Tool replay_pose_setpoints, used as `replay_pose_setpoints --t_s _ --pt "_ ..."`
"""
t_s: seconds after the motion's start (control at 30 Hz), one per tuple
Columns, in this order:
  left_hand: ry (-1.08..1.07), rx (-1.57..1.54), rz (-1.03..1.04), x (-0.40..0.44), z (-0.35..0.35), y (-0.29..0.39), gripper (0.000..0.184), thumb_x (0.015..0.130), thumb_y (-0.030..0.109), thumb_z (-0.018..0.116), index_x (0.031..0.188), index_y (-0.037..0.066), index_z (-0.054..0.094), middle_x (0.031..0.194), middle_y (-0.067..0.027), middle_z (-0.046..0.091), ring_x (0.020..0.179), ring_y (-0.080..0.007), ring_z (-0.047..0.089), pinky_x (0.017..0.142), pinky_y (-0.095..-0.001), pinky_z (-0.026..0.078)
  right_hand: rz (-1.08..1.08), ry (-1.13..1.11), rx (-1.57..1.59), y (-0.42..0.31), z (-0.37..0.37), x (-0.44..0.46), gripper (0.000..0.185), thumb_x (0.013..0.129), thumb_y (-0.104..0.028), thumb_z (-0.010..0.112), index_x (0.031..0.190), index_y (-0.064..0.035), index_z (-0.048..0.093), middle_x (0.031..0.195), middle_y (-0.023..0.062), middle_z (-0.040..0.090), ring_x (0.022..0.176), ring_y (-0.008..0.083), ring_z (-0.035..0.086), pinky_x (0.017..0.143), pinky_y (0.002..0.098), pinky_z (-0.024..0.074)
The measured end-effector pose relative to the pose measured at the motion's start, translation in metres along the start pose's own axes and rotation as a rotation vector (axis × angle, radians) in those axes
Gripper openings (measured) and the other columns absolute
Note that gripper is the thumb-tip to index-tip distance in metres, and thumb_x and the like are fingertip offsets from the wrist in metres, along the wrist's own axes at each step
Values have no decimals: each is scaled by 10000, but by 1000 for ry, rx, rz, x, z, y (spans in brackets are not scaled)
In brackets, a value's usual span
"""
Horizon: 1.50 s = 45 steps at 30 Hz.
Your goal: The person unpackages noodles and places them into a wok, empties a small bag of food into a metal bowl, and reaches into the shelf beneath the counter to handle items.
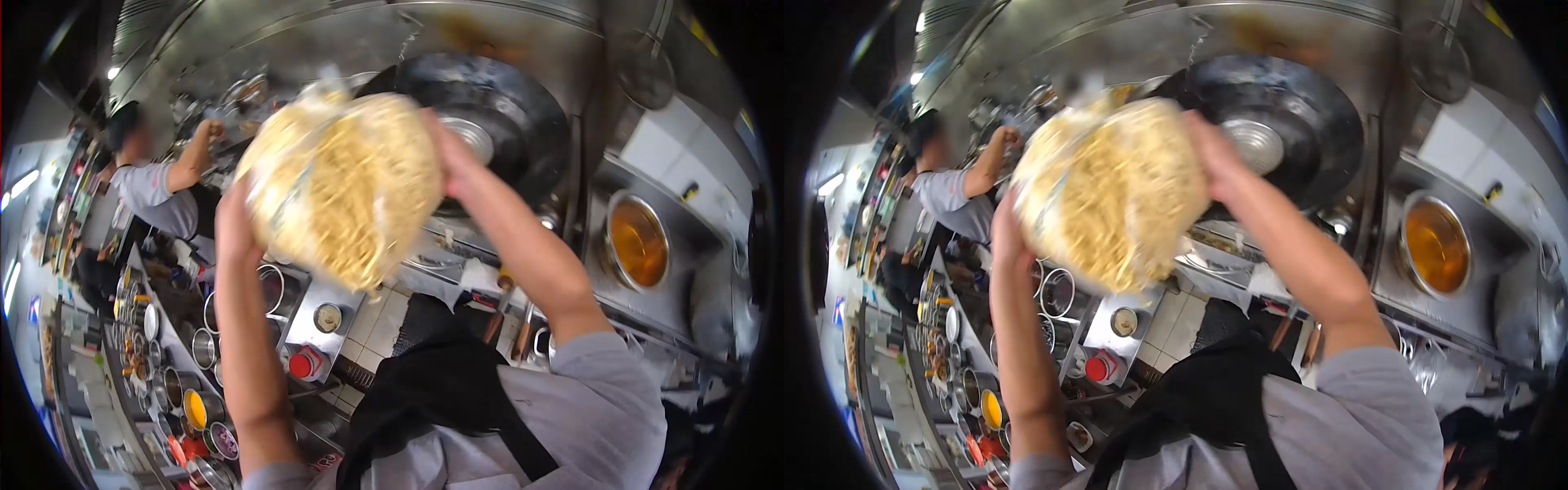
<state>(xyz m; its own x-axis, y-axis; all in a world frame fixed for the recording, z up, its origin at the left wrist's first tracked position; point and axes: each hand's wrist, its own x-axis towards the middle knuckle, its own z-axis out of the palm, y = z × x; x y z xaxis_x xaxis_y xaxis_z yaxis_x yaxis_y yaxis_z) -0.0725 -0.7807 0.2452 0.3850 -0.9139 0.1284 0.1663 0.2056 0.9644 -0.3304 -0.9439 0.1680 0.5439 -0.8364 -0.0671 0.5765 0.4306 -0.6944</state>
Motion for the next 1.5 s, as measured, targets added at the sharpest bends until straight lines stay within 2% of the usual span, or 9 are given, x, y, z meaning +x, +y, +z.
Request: replay_pose_setpoints --t_s 0.13,0.2,0.5,0.83,1.0,1.13,1.2,1.23,1.5 --pt "-32 408 -21 128 66 -30 482 846 418 675 1002 -38 661 860 -74 656 718 -171 588 628 -350 482 -104 13 73 -64 -38 6 461 1002 -387 435 1274 -33 548 1236 142 616 1091 273 623 946 440 512" --pt "-214 203 44 187 113 -63 322 841 139 685 1079 -61 603 944 -144 674 768 -216 669 692 -368 555 -223 106 84 -84 -75 19 508 1011 -433 389 1336 -60 505 1336 102 556 1207 261 547 1030 407 440" --pt "-625 -174 40 323 185 -179 380 763 84 694 1117 -15 596 996 -136 657 915 -240 647 803 -384 540 -479 309 143 -106 -128 85 565 999 -394 272 1418 -39 404 1432 168 448 1290 360 448 1096 493 345" --pt "-493 -284 -242 377 187 -314 319 889 231 679 1087 41 518 974 -63 605 890 -145 586 802 -309 487 -668 574 59 -71 -260 188 267 987 -247 505 1060 -7 596 1048 112 641 933 238 631 837 355 510" --pt "-491 -224 -472 384 162 -361 206 925 255 638 885 70 557 837 -8 600 785 -105 548 708 -281 461 -524 790 -447 -30 -296 192 130 936 -183 601 918 -55 620 866 -30 611 811 109 557 714 285 451" --pt "-515 58 -464 382 160 -354 278 935 313 617 827 58 586 772 -33 613 730 -165 565 704 -322 445 -363 831 -1172 -44 -281 174 260 971 -266 543 957 -10 581 817 57 611 801 196 561 747 337 438" --pt "-559 857 -127 379 167 -319 271 908 294 636 905 24 627 822 -127 640 775 -307 606 757 -386 470 -265 799 -1311 -47 -298 163 324 977 -313 522 1045 1 565 965 135 621 887 275 584 802 372 446" --pt "-442 1010 324 374 164 -321 260 881 235 648 985 -3 637 934 -214 645 866 -406 608 819 -429 485 -334 720 -1384 -46 -293 151 339 971 -316 529 1092 0 557 1052 155 595 941 304 579 829 380 447" --pt "-403 905 275 339 184 -344 262 847 149 626 1072 17 643 1078 -199 635 979 -391 616 850 -451 499 -320 768 -1749 -20 -247 161 292 909 -237 585 1075 3 579 1068 182 523 998 381 536 867 447 447"
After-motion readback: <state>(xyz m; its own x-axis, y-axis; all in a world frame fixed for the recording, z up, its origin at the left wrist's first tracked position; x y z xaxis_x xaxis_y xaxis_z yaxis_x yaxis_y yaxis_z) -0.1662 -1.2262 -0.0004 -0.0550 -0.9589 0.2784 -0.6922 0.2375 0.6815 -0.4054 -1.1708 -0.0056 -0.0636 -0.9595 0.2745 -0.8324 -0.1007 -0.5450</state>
